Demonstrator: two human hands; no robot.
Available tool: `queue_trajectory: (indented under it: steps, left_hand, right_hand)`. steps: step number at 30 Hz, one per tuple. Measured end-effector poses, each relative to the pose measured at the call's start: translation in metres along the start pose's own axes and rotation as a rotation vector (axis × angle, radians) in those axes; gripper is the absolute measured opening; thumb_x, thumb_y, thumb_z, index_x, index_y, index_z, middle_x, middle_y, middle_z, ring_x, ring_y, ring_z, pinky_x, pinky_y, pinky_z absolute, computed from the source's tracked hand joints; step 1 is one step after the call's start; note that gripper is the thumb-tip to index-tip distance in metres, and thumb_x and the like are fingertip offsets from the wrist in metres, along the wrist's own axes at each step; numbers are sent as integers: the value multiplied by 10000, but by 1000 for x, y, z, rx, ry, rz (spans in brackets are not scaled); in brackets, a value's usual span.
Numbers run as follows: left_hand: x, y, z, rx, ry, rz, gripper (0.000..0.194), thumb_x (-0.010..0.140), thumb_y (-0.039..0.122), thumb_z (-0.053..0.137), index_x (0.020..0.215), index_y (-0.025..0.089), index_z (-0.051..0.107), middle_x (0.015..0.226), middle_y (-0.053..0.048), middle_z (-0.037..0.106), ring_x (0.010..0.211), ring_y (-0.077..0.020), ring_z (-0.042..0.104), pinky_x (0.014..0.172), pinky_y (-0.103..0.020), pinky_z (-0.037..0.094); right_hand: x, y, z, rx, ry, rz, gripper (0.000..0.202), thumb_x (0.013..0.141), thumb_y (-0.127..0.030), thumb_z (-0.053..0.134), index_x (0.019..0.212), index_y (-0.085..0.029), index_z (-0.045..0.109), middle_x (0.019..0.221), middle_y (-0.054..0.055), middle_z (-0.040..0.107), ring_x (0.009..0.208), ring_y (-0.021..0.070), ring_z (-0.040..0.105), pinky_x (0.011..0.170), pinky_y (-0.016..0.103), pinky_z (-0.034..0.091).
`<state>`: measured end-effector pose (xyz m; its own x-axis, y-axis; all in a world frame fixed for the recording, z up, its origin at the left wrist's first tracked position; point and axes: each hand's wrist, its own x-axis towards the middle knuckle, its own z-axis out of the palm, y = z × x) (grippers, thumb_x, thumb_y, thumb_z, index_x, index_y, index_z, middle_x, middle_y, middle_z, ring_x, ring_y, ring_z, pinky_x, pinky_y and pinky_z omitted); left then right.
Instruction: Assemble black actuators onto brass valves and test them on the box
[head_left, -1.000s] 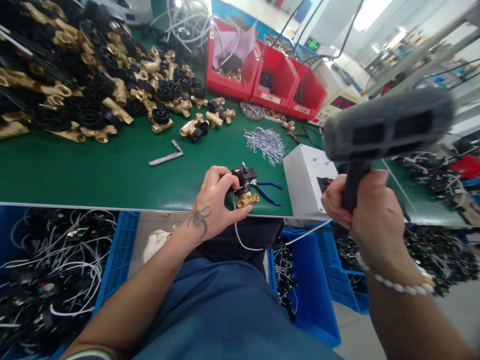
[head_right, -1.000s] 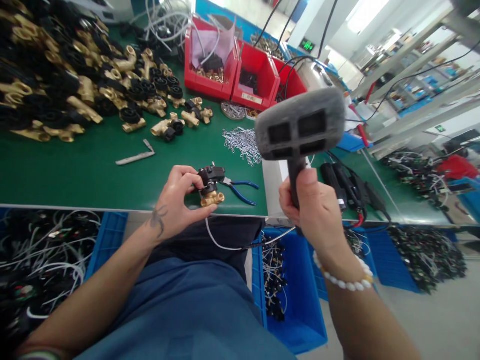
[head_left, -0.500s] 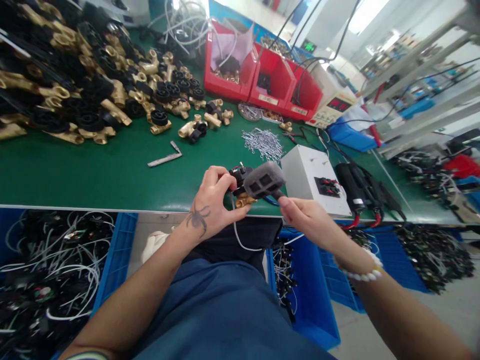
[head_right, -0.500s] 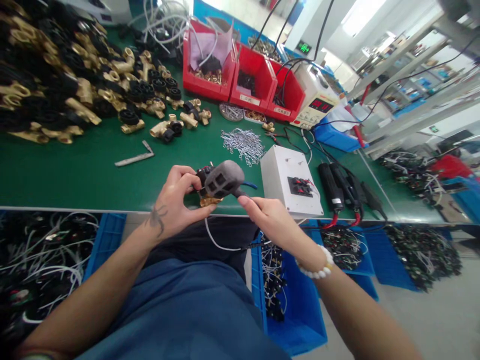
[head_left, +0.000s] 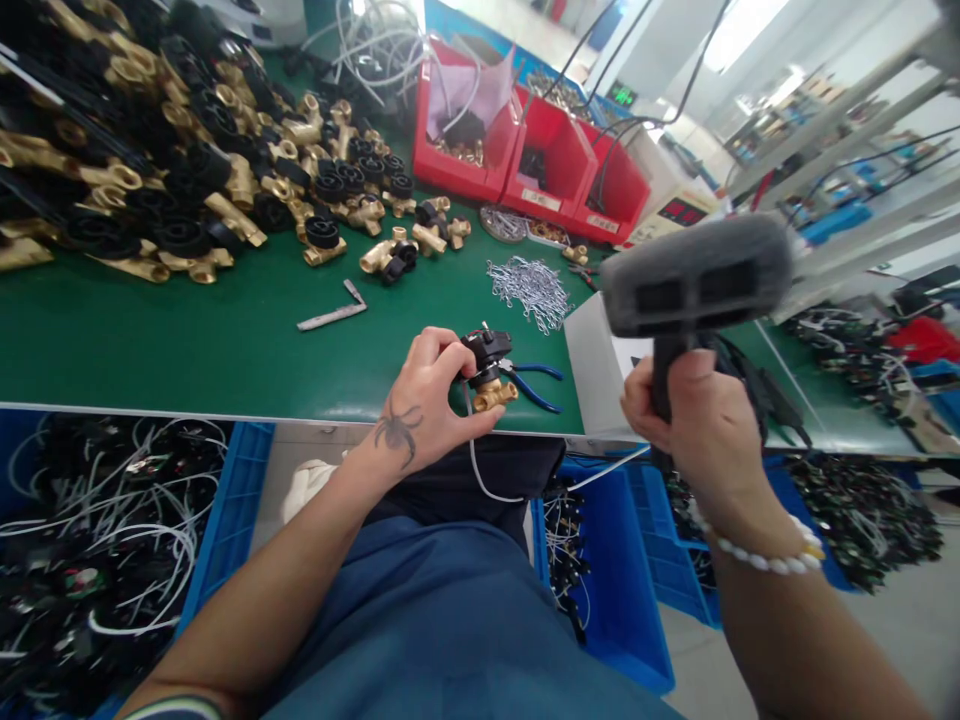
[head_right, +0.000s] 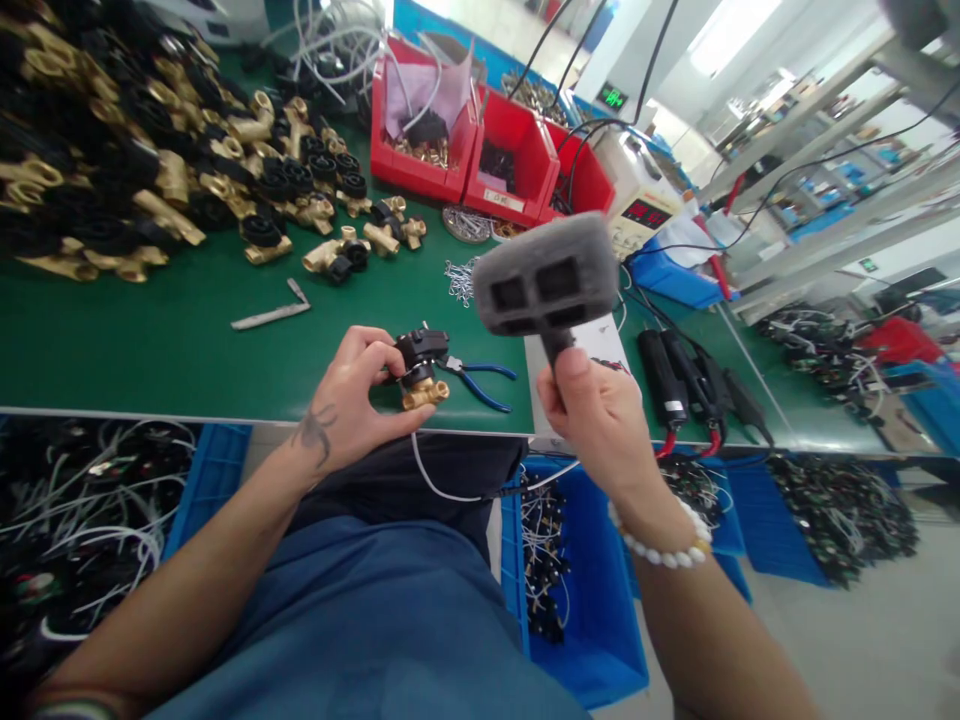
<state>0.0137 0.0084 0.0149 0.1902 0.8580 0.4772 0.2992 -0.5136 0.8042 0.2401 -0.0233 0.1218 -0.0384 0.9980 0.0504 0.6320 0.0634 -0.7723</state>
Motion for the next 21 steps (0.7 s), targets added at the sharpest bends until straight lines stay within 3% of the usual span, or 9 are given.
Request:
queue_trajectory:
  steps: [2, 5, 6, 10, 12, 16, 21]
  left_hand:
    - [0, -1, 0, 14, 2, 8, 354, 694, 228, 830, 880, 205, 531, 1067, -55, 511, 1000, -229, 548, 842, -413, 563]
    - [1, -2, 0, 13, 31, 9, 373, 676, 215, 840, 871, 214, 522, 1052, -43, 509, 1001, -225, 555, 856, -409, 561]
    - [1, -2, 0, 5, 35, 7, 377, 675, 212, 841, 870, 216, 518, 1050, -40, 512, 997, -222, 557, 857, -406, 562]
    - [1, -3, 1, -12, 27, 8, 384, 681, 224, 842, 883, 204, 517, 1047, -47, 529, 991, -222, 563, 854, -411, 569]
    - [1, -3, 3, -18, 52, 0, 452, 673, 228, 847, 997, 194, 535, 1071, -53, 543, 998, -224, 573, 851, -409, 577]
    - [-2, -3, 7, -3, 60, 9, 722, 685, 252, 850, 1306, 172, 491, 1190, -94, 553, 1098, -258, 588, 901, -432, 582]
    - [-1, -3, 10, 37, 9, 42, 706, 714, 285, 838, 1336, 188, 519, 1182, -95, 559, 1108, -275, 579, 923, -467, 581]
  right_hand:
    - [1, 0, 2, -30, -29, 20, 748, 874, -890, 396, 561, -212, 430, 479, -10, 380, 452, 103, 329, 440, 279, 217]
    - [1, -1, 5, -227, -237, 48, 751, 835, -902, 457, 550, -209, 409, 502, -4, 388, 473, 99, 315, 452, 278, 208]
    - [1, -1, 4, -238, -241, 33, 741, 848, -886, 462, 554, -208, 417, 504, -5, 385, 476, 99, 314, 457, 280, 207]
    - [-1, 0, 0, -17, 22, -43, 713, 933, -829, 380, 572, -217, 441, 478, -10, 377, 454, 108, 329, 458, 291, 212]
    - [-1, 2, 4, -14, -10, -15, 725, 915, -853, 372, 570, -219, 438, 473, -12, 379, 442, 106, 319, 448, 287, 203]
    - [1, 0, 6, -263, -245, 35, 747, 857, -892, 432, 560, -207, 434, 492, -10, 383, 467, 98, 318, 458, 277, 203]
    - [0, -6, -10, -95, -42, 0, 748, 909, -869, 354, 568, -209, 444, 489, -7, 378, 449, 101, 318, 446, 285, 214]
